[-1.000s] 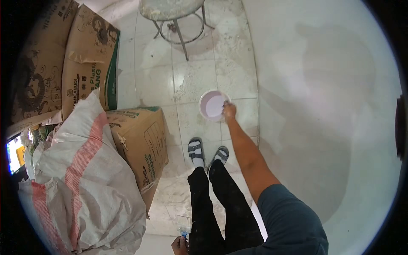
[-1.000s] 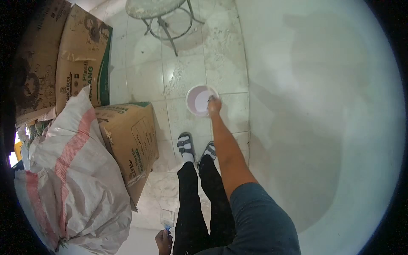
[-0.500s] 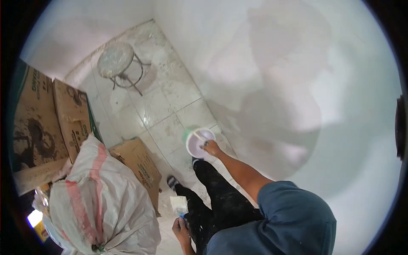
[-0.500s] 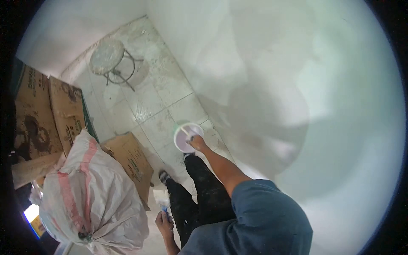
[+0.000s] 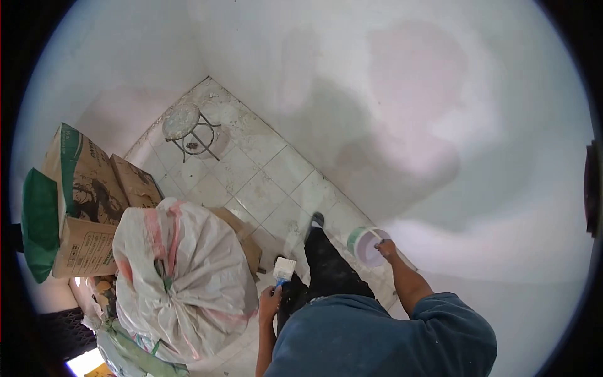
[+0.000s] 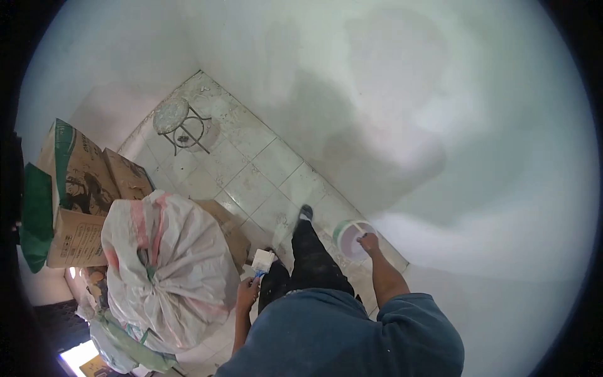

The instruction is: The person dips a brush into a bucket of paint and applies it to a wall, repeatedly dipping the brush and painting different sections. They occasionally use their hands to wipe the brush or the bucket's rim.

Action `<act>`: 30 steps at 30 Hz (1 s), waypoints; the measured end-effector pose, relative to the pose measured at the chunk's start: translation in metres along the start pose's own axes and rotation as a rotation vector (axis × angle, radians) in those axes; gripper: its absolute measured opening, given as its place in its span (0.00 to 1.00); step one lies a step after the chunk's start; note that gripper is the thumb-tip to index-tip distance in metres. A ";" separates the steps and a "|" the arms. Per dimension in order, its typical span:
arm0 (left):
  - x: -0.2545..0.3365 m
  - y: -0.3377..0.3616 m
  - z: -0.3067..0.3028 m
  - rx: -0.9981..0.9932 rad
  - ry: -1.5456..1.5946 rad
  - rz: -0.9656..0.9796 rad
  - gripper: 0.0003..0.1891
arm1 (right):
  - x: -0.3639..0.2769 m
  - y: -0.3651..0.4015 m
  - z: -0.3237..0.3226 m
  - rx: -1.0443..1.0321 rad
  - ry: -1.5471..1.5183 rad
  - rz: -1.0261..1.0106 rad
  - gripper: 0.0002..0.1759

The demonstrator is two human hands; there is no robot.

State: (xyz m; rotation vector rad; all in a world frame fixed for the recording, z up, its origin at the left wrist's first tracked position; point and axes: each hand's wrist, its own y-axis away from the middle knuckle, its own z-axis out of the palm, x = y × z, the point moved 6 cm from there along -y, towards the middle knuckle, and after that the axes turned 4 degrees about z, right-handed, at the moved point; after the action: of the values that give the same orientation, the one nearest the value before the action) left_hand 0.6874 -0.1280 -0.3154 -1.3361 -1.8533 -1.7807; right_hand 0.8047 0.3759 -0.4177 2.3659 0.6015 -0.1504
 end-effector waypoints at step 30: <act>-0.235 0.150 0.054 0.023 -0.426 -0.077 0.19 | 0.418 0.205 0.200 -0.599 0.060 -0.512 0.21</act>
State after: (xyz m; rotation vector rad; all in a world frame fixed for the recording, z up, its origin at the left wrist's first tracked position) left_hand 0.9489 -0.2064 -0.3960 -1.7668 -2.1515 -1.5935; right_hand 1.2799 0.2705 -0.5585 1.6125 1.1009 -0.1047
